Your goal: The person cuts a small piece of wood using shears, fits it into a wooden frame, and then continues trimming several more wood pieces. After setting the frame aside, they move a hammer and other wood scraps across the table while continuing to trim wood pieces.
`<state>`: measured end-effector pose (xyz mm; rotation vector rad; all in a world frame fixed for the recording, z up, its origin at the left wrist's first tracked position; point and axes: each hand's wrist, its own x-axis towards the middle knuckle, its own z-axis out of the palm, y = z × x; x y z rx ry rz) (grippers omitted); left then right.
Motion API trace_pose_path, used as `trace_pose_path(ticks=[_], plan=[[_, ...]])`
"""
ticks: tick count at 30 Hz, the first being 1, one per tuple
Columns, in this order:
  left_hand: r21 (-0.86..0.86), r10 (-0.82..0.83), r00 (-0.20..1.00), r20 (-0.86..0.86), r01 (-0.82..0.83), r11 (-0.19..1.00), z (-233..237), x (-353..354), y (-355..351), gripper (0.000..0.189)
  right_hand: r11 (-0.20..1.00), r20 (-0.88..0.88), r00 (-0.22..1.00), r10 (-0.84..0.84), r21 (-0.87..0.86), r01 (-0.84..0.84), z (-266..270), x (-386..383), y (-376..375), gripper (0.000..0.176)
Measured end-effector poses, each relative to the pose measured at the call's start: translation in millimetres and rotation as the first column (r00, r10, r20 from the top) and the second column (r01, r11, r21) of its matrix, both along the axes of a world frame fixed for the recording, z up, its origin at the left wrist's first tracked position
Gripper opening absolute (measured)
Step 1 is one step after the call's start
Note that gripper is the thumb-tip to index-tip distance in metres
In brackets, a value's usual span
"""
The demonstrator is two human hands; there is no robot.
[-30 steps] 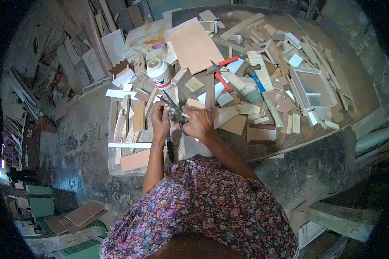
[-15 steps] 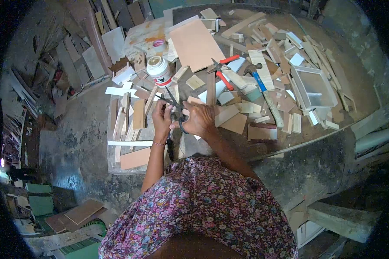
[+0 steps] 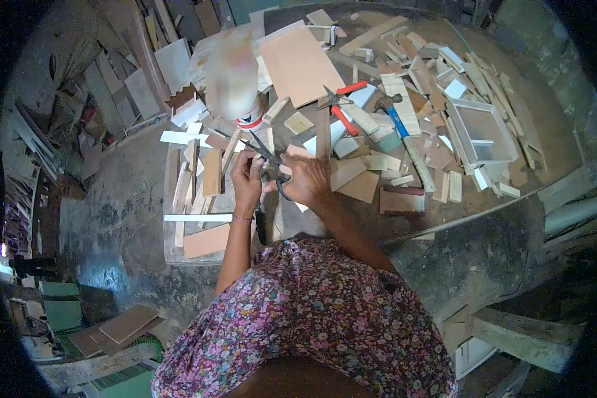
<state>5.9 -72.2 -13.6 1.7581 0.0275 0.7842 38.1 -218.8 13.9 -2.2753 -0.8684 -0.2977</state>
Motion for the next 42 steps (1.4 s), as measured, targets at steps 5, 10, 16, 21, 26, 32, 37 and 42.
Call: trace_pose_path(ticks=[5,10,16,21,26,32,37,42], plan=[[0.010,-0.002,1.000,-0.008,0.002,1.000,-2.9,-2.9,-0.1,0.004,0.997,-0.070,0.995,0.071,-0.019,-0.073,11.8,-1.2,-3.1,0.084],[0.010,0.024,0.998,-0.054,-0.023,1.000,1.6,-6.3,-2.9,0.005,0.995,-0.114,0.989,0.095,0.035,-0.091,8.3,-0.3,-1.9,0.085],[-0.019,-0.006,1.000,-0.024,0.006,1.000,1.2,-3.0,-3.5,0.006,0.997,-0.128,0.988,0.081,0.001,-0.082,15.7,-2.3,-4.6,0.078],[-0.054,-0.051,0.997,-0.054,0.048,0.997,1.9,-2.2,-2.1,0.004,0.997,-0.086,0.996,0.023,-0.072,-0.029,13.3,-3.7,-4.5,0.071],[-0.110,-0.081,0.995,-0.054,0.075,0.991,3.5,-0.7,0.2,0.005,0.992,-0.084,0.996,-0.010,-0.125,-0.001,10.3,-3.8,-3.7,0.069],[-0.175,-0.077,0.996,-0.052,0.067,0.982,13.3,-7.2,-1.7,0.004,0.991,-0.123,0.986,0.113,0.083,-0.103,20.0,-5.2,-2.4,0.073],[-0.130,-0.033,0.991,-0.126,0.017,0.991,6.2,-10.4,5.3,0.003,0.992,-0.156,0.980,0.124,0.006,-0.125,23.9,-7.3,-0.3,0.075],[-0.134,-0.022,0.996,-0.083,0.011,0.991,9.5,-8.1,4.0,0.005,0.993,-0.122,0.986,0.112,0.048,-0.107,15.3,-4.6,1.4,0.070]])
